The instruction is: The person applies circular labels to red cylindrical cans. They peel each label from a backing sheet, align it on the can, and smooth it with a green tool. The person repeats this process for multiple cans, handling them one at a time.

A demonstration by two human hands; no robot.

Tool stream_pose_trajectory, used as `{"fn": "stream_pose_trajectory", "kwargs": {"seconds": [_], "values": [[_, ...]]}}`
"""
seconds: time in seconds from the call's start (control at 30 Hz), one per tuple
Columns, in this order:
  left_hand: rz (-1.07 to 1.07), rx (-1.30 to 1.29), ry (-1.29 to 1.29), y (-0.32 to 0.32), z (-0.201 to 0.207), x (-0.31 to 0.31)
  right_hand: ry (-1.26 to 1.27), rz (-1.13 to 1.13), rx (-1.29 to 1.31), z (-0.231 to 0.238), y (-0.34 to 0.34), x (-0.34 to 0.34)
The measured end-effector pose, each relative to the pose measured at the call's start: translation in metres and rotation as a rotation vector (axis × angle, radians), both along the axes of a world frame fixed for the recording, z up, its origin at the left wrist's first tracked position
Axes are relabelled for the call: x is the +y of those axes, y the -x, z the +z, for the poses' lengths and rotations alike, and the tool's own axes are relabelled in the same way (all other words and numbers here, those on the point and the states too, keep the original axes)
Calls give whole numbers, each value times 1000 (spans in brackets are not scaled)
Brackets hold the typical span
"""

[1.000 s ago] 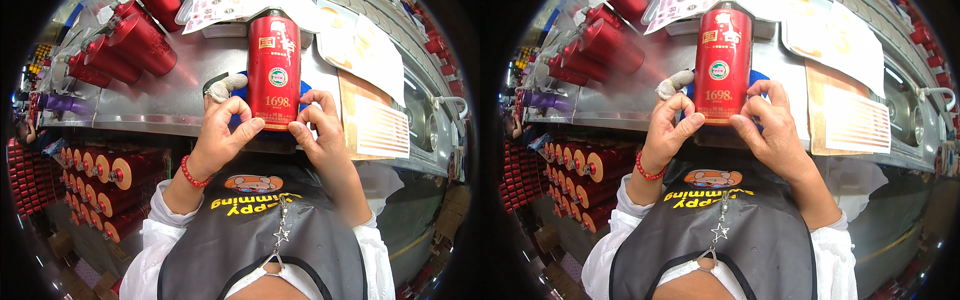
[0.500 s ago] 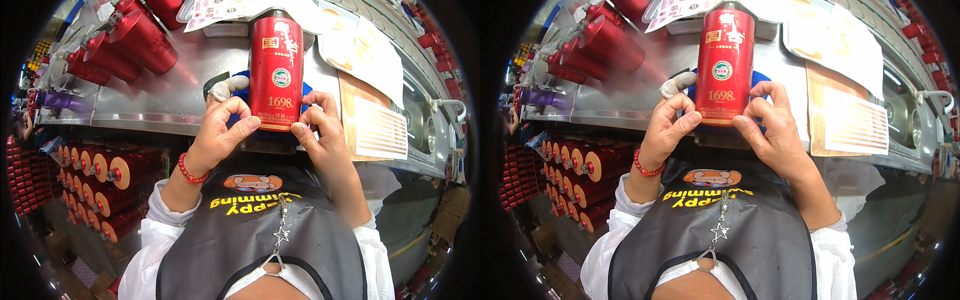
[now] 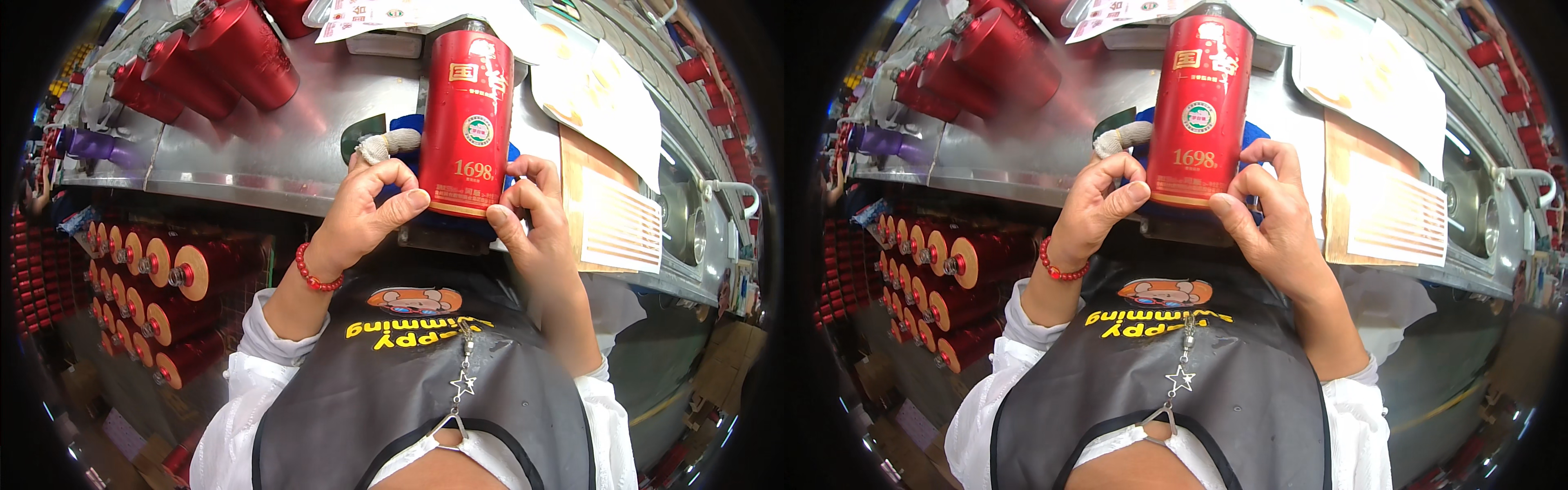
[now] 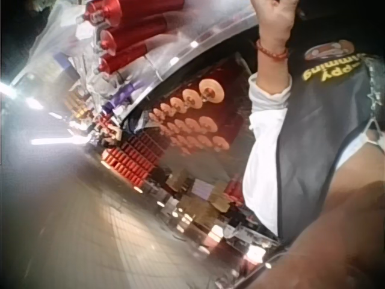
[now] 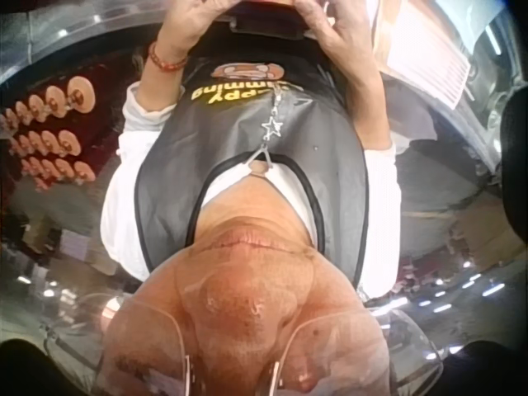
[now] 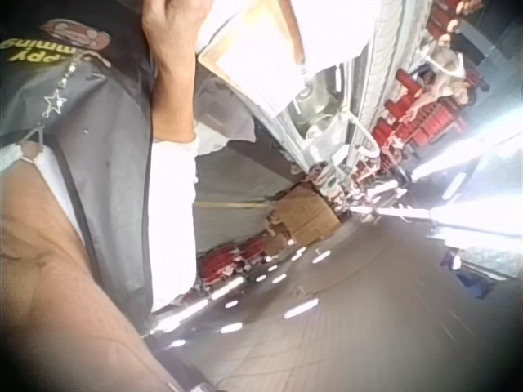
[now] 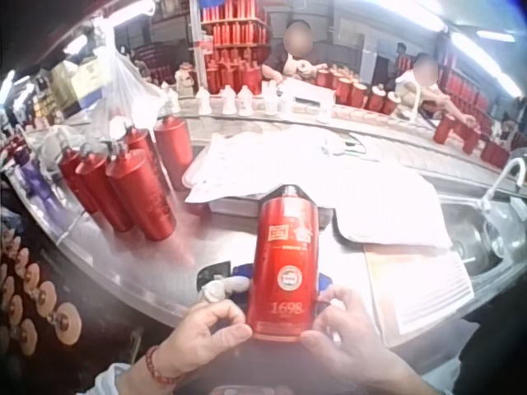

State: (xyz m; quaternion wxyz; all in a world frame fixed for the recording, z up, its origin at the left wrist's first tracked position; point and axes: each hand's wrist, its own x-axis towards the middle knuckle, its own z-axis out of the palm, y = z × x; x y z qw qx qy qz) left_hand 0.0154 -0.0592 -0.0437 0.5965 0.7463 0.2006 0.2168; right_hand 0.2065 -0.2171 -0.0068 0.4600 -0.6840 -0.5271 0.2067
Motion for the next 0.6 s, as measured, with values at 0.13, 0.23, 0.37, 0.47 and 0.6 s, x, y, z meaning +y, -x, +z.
{"fn": "stream_pose_trajectory", "kwargs": {"seconds": [0.13, 0.23, 0.37, 0.47, 0.6], "values": [[-17, -42, 19, 2, -9, 3, -13, 3, -28, -2, 0, 1], [-22, -68, 15, 1, -9, 3, -8, 7, -64, -1, 0, 2], [-44, -43, 59, 3, -9, 5, -16, 18, -48, -4, 0, 2], [-10, -45, -5, 4, -12, 5, 2, 18, -35, -2, 1, 2], [261, -34, -241, 7, -29, -5, 12, 34, -35, -3, -1, 3]]}}
